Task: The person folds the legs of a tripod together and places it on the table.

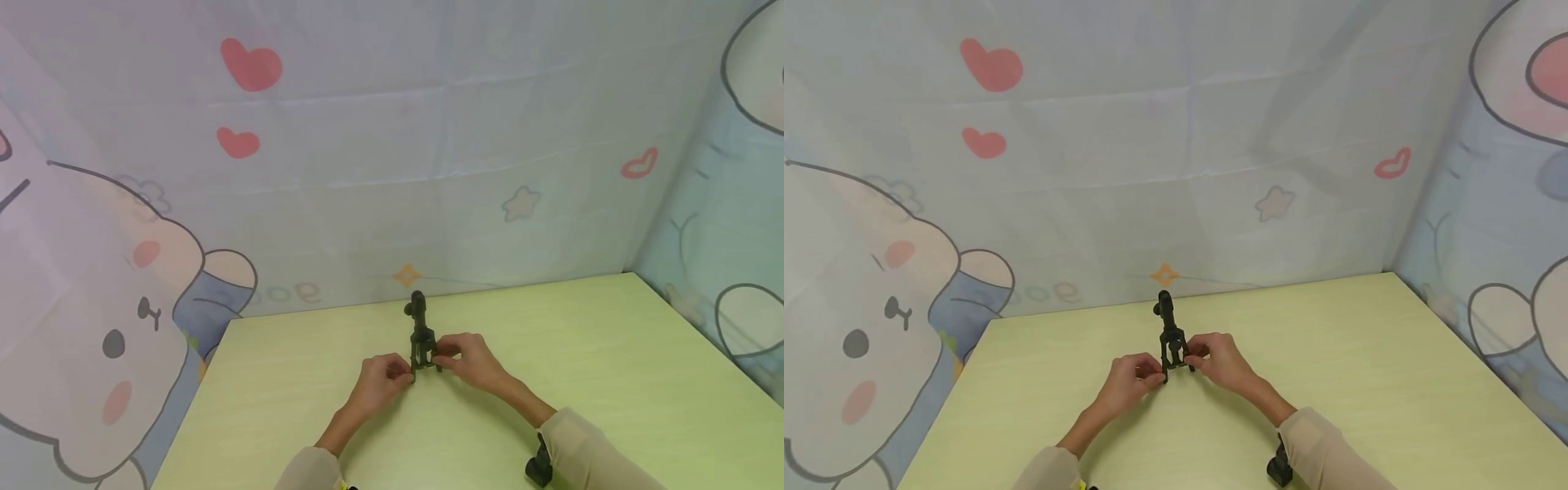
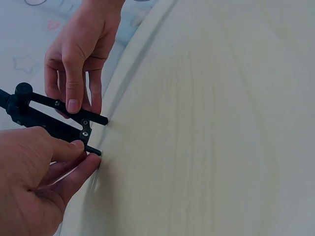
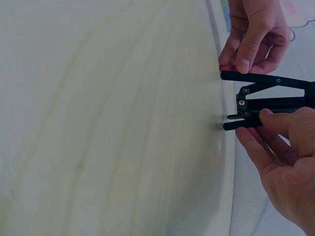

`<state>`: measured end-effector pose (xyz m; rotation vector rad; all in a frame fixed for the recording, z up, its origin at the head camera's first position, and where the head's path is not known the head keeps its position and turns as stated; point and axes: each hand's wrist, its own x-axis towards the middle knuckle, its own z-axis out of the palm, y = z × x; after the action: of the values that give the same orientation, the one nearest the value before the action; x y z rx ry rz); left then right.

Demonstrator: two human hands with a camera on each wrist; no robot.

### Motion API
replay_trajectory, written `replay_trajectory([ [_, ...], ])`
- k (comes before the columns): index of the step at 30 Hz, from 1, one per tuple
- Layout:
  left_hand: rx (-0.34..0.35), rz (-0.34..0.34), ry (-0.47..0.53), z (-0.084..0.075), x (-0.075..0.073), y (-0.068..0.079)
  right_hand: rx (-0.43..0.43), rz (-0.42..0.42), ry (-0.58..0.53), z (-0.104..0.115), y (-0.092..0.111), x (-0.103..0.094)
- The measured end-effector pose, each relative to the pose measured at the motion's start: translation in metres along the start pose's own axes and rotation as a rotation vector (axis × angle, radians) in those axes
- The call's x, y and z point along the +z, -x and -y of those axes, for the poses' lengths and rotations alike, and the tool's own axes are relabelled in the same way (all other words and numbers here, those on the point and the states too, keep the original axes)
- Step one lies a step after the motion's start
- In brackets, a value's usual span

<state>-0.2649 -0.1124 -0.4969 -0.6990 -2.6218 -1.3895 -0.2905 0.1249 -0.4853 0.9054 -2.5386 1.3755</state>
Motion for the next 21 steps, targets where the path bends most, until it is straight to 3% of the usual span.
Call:
replay_trajectory([
  [8,-0.022,-0.025,0.026,-0.002,0.006,-0.001,-0.008,-0.004,-0.001,0.000,0.000,0.003],
  [21,-0.063,-0.133,0.014,-0.005,0.016,-0.001,-0.016,-0.043,0.046,0.003,0.002,0.006],
])
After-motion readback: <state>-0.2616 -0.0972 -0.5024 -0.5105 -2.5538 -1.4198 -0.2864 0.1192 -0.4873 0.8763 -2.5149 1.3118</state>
